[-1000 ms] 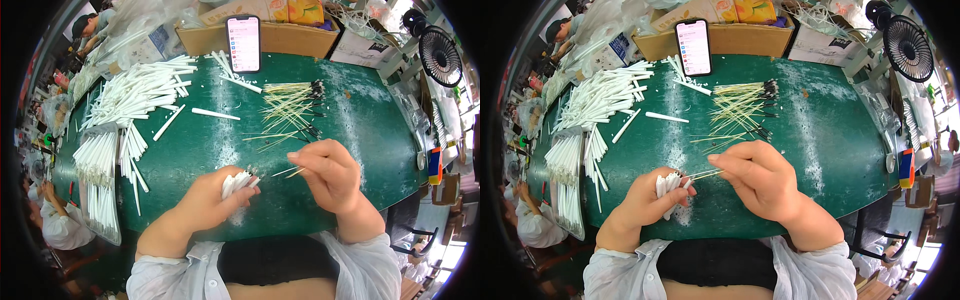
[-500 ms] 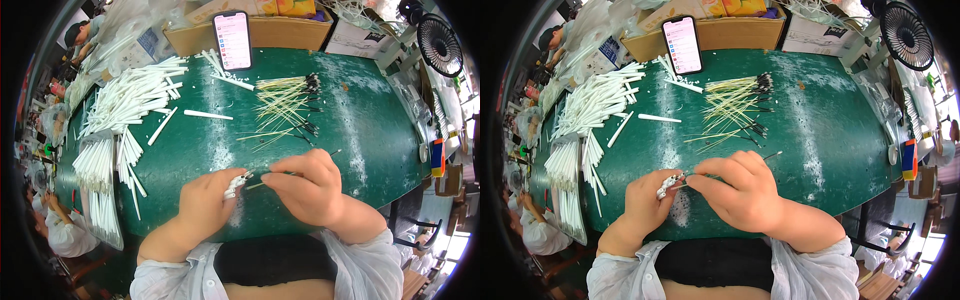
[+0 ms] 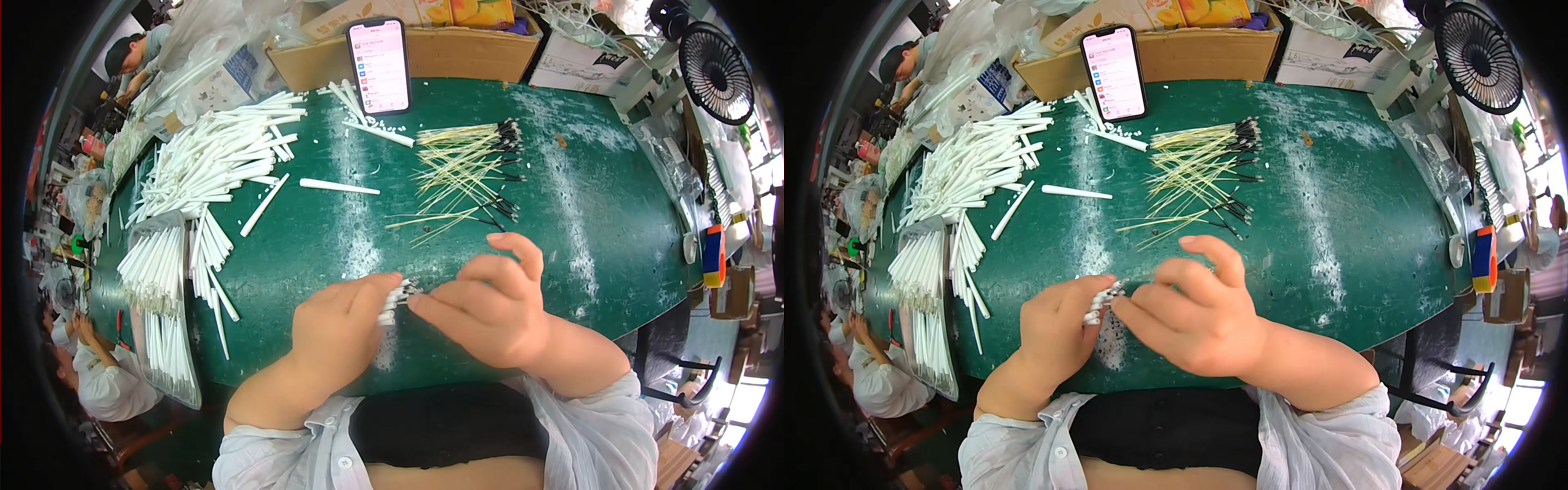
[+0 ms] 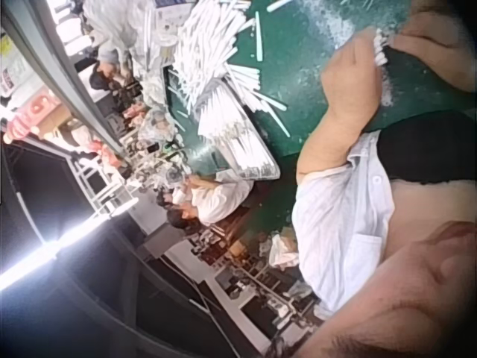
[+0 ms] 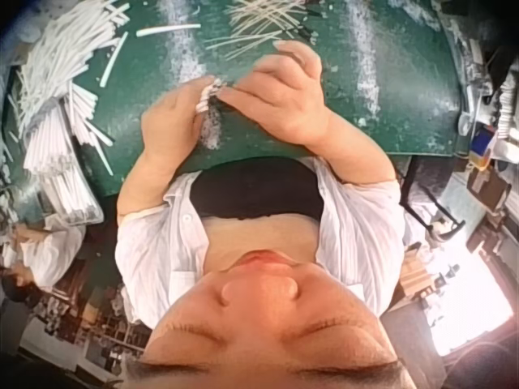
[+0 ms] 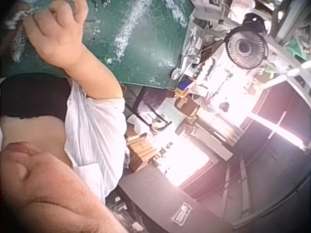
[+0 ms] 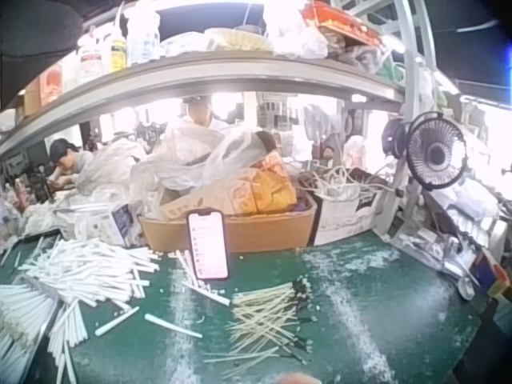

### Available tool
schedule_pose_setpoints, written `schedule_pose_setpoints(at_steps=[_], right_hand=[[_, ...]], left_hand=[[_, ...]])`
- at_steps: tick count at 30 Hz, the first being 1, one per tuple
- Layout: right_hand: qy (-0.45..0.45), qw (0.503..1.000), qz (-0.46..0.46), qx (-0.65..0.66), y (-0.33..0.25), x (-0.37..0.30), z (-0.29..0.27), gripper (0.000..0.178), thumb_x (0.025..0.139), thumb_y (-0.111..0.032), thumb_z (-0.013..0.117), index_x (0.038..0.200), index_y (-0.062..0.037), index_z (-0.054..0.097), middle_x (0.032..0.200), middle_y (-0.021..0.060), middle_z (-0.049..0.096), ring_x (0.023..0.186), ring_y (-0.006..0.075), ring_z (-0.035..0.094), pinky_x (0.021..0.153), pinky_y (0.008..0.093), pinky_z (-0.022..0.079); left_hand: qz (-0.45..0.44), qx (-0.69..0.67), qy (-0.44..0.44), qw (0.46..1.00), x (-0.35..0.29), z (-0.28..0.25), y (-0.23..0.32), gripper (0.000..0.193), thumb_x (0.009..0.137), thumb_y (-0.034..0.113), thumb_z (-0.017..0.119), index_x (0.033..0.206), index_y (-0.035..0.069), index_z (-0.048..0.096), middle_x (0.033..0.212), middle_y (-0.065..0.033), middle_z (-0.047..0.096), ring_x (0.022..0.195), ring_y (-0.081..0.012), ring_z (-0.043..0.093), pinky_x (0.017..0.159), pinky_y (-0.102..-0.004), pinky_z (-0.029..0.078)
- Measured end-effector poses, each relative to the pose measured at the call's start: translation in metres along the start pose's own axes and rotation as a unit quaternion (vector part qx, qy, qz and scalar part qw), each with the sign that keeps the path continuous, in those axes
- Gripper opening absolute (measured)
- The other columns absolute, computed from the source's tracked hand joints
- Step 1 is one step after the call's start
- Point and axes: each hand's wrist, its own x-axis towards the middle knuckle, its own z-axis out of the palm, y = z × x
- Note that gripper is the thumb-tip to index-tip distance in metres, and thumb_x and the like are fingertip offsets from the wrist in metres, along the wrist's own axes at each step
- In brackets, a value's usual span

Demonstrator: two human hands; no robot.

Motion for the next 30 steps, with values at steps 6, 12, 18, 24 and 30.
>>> schedule_pose_setpoints(at_steps=[6, 12, 18, 24, 30], right_hand=[[0.079, 0.995, -0.047, -0.042, -0.01, 0.005, 0.013, 0.021, 0.072, -0.014, 0.068, 0.093, -0.0147, 0.07, 0.084, -0.0048, 0.061, 0.088, 0.0152, 0.056, 0.105, 0.0535, 0.043], [0.054, 0.994, 0.054, 0.082, 0.016, 0.001, 0.016, 0.029, 0.065, -0.011, 0.077, 0.094, -0.0135, 0.072, 0.083, -0.0005, 0.062, 0.075, 0.0179, 0.058, 0.08, 0.0393, 0.05], [0.061, 0.979, 0.124, 0.15, 0.012, 0.001, 0.02, 0.033, 0.062, -0.002, 0.08, 0.093, -0.012, 0.072, 0.085, 0.0021, 0.062, 0.07, 0.0206, 0.057, 0.059, 0.0324, 0.045], [0.068, 0.992, 0.06, 0.084, 0.006, 0.006, 0.006, 0.037, 0.06, -0.004, 0.079, 0.095, -0.014, 0.074, 0.085, -0.0018, 0.06, 0.074, 0.0205, 0.053, 0.065, 0.0326, 0.042], [0.072, 0.996, 0.039, 0.038, 0.004, 0.005, 0.004, 0.037, 0.058, -0.007, 0.078, 0.094, -0.0142, 0.074, 0.088, -0.0041, 0.06, 0.076, 0.0189, 0.051, 0.074, 0.0352, 0.038]], left_hand=[[0.021, 0.01, 0.0, 1.0, -0.002, -0.001, 0.001, 0.045, 0.069, -0.002, 0.068, 0.113, 0.01, 0.066, 0.099, -0.0087, 0.073, 0.082, -0.0288, 0.07, 0.07, -0.0376, 0.056], [-0.083, -0.088, 0.077, 0.99, 0.002, -0.01, -0.024, 0.024, 0.088, 0.003, 0.067, 0.112, 0.005, 0.063, 0.098, -0.013, 0.073, 0.079, -0.0233, 0.071, 0.069, -0.0336, 0.055], [-0.206, -0.451, 0.158, 0.854, 0.016, -0.026, -0.036, 0.025, 0.098, 0.013, 0.062, 0.117, -0.002, 0.057, 0.1, -0.0148, 0.069, 0.079, -0.0178, 0.068, 0.068, -0.0293, 0.054], [-0.068, -0.158, 0.071, 0.982, 0.007, 0.005, -0.02, 0.033, 0.089, 0.005, 0.066, 0.121, 0.013, 0.068, 0.101, -0.0086, 0.074, 0.085, -0.0228, 0.071, 0.073, -0.0348, 0.056], [0.041, -0.044, 0.066, 0.996, 0.001, 0.012, -0.013, 0.055, 0.07, -0.002, 0.067, 0.124, 0.013, 0.066, 0.104, -0.0085, 0.073, 0.083, -0.0276, 0.07, 0.071, -0.037, 0.056]])
